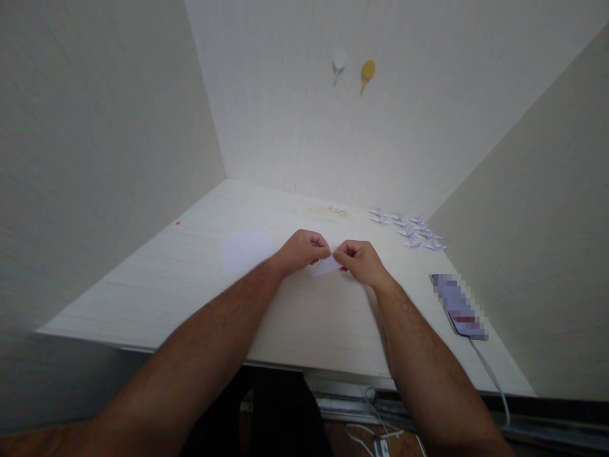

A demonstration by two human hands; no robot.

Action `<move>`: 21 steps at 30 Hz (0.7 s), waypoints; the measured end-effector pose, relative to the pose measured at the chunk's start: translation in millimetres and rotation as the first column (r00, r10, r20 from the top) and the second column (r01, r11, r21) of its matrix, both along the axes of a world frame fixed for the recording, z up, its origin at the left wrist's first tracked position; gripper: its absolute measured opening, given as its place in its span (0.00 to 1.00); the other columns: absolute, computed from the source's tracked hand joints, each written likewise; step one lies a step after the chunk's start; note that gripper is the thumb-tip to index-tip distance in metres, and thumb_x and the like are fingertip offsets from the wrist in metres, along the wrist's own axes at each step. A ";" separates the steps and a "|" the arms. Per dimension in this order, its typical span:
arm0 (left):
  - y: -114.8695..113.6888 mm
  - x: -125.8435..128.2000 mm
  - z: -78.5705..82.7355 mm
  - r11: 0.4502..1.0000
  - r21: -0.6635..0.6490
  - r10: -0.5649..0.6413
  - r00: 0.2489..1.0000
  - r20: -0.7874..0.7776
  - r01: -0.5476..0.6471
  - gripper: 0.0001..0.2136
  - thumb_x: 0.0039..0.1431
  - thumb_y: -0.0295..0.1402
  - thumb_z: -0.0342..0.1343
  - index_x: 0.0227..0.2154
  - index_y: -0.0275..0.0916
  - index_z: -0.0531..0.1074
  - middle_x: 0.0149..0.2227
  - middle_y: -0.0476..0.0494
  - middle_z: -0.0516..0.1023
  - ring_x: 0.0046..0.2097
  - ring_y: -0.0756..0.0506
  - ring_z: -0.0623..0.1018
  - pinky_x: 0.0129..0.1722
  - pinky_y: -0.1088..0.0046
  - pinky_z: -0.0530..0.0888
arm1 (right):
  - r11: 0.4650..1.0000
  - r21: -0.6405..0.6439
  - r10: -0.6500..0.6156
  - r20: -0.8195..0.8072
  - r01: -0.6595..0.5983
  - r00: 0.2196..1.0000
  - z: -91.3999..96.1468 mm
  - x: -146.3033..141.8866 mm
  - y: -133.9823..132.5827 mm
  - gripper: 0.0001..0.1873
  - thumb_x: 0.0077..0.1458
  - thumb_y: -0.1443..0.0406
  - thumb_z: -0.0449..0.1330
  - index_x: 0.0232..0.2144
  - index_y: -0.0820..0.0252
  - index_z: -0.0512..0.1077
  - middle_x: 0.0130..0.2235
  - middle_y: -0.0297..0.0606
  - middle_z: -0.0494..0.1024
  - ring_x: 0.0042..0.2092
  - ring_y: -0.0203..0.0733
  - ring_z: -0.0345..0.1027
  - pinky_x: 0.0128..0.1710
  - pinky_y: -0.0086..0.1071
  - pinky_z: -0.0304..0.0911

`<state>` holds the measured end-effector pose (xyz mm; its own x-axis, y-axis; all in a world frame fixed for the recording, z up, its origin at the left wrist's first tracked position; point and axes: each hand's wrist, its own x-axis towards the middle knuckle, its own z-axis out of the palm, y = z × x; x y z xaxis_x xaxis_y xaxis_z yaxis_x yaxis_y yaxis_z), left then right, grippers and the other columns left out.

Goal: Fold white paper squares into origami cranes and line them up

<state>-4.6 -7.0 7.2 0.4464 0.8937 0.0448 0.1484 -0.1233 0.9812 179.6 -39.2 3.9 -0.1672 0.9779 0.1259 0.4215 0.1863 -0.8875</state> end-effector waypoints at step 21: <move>3.6 -0.7 -2.0 1.000 0.014 -0.001 1.000 0.019 0.001 0.07 0.49 0.33 0.56 0.23 0.34 0.73 0.15 0.52 0.67 0.18 0.54 0.64 0.20 0.78 0.58 | 0.991 0.070 -0.119 0.031 0.116 0.992 0.0 -0.6 0.3 0.10 0.47 0.59 0.60 0.22 0.61 0.72 0.19 0.32 0.70 0.21 0.33 0.60 0.21 0.27 0.54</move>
<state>-5.3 -3.4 5.2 0.4459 0.8926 0.0662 0.1294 -0.1375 0.9820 178.9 -38.9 3.9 -0.0570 0.9804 0.1885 0.4746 0.1927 -0.8588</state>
